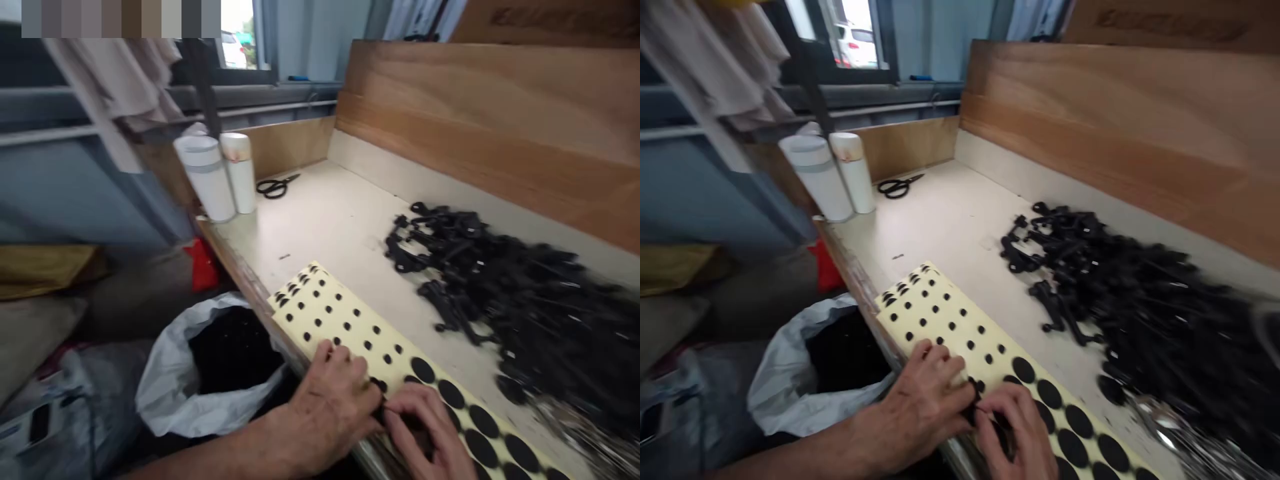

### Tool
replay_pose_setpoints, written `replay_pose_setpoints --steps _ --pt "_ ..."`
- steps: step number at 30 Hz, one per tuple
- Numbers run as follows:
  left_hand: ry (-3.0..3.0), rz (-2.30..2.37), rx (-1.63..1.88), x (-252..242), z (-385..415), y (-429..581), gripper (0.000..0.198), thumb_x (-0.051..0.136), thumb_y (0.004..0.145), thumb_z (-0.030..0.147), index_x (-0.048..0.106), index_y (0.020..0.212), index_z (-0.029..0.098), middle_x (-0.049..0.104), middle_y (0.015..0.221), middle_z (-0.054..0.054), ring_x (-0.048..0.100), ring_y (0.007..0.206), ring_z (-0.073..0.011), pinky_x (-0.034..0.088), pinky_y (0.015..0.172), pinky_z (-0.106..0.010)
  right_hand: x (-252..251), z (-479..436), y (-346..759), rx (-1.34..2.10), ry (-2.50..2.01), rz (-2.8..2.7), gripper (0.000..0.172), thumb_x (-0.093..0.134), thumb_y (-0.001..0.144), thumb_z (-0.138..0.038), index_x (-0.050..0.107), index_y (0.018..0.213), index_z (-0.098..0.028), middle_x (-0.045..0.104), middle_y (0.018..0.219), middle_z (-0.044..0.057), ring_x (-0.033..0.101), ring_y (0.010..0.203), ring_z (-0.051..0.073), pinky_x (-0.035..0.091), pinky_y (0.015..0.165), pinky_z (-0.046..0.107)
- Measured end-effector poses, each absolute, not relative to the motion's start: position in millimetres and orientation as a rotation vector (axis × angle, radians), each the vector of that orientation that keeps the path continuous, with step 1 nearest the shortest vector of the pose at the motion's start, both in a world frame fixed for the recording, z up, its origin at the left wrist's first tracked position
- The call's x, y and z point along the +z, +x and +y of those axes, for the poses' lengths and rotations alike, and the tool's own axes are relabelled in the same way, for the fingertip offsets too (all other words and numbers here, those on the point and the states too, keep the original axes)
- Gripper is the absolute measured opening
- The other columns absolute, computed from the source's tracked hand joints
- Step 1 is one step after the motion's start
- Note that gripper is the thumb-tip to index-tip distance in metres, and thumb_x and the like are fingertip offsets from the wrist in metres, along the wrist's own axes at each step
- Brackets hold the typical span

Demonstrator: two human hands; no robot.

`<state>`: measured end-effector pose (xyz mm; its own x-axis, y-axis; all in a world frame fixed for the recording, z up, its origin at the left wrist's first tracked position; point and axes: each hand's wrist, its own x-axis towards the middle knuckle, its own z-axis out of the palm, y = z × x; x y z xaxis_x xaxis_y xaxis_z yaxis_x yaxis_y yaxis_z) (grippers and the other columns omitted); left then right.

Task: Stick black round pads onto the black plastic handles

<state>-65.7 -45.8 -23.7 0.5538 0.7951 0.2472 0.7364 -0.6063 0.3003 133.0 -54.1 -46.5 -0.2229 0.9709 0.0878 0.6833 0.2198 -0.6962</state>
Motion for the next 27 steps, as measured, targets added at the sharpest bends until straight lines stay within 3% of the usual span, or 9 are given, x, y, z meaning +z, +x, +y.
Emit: replay_pose_setpoints --steps 3,11,15,18,20,24,27 --pt "2.581 1.305 0.546 -28.8 -44.4 -68.7 0.021 0.056 0.089 0.042 0.059 0.101 0.024 0.058 0.105 -0.004 0.048 0.098 -0.0245 0.031 0.088 -0.045 -32.6 -55.0 126.8 0.807 -1.597 -1.957 0.015 0.052 0.087 -0.031 0.063 0.078 -0.025 0.061 0.090 0.004 0.061 0.087 0.020 0.052 0.075 0.029" --pt "2.705 1.312 0.408 -34.6 -44.4 -61.9 0.041 0.060 0.087 0.036 0.050 0.125 0.028 0.057 0.116 -0.007 0.048 0.102 -0.0281 0.031 0.091 -0.051 -42.9 -55.2 118.9 0.743 -1.659 -1.729 0.018 0.045 0.092 -0.031 0.058 0.084 -0.023 0.059 0.089 0.003 0.059 0.076 0.017 0.049 0.068 0.027" --pt "2.669 1.307 0.478 -32.6 -43.3 -61.2 0.032 0.064 0.084 0.032 0.056 0.115 0.025 0.060 0.112 -0.007 0.050 0.100 -0.0275 0.034 0.091 -0.051 -40.4 -56.2 118.3 0.743 -1.596 -1.746 0.016 0.047 0.091 -0.028 0.058 0.080 -0.023 0.059 0.086 0.002 0.059 0.077 0.017 0.048 0.071 0.028" --pt "2.456 1.267 0.742 -32.9 -39.7 -64.8 0.015 0.060 0.085 0.021 0.059 0.100 0.023 0.063 0.101 -0.004 0.054 0.095 -0.0229 0.039 0.087 -0.043 -33.7 -57.6 120.2 0.832 -1.548 -1.759 0.015 0.050 0.088 -0.028 0.057 0.076 -0.024 0.060 0.085 0.001 0.059 0.078 0.017 0.046 0.073 0.028" --pt "2.301 1.274 0.875 -32.5 -35.6 -65.9 0.015 0.059 0.083 0.014 0.060 0.095 0.023 0.063 0.100 -0.004 0.055 0.097 -0.0214 0.042 0.085 -0.038 -30.1 -58.7 121.1 0.891 -1.525 -1.703 0.017 0.050 0.088 -0.031 0.057 0.074 -0.024 0.060 0.084 0.000 0.058 0.079 0.017 0.044 0.074 0.027" --pt "2.171 1.281 0.877 -29.9 -20.5 -61.0 0.015 0.057 0.080 0.010 0.062 0.077 0.024 0.062 0.100 -0.004 0.054 0.102 -0.0222 0.044 0.085 -0.036 -35.3 -56.6 118.3 0.954 -1.428 -1.487 0.022 0.053 0.084 -0.040 0.059 0.072 -0.023 0.056 0.074 -0.001 0.056 0.069 0.016 0.045 0.067 0.026" --pt "2.055 1.249 0.876 -26.8 -2.8 -53.7 0.012 0.057 0.080 0.017 0.061 0.071 0.023 0.063 0.094 -0.004 0.056 0.094 -0.0219 0.047 0.081 -0.035 -49.1 -46.9 115.2 0.944 -1.370 -1.154 0.030 0.056 0.081 -0.050 0.066 0.088 -0.022 0.059 0.078 0.002 0.056 0.062 0.015 0.046 0.057 0.025"
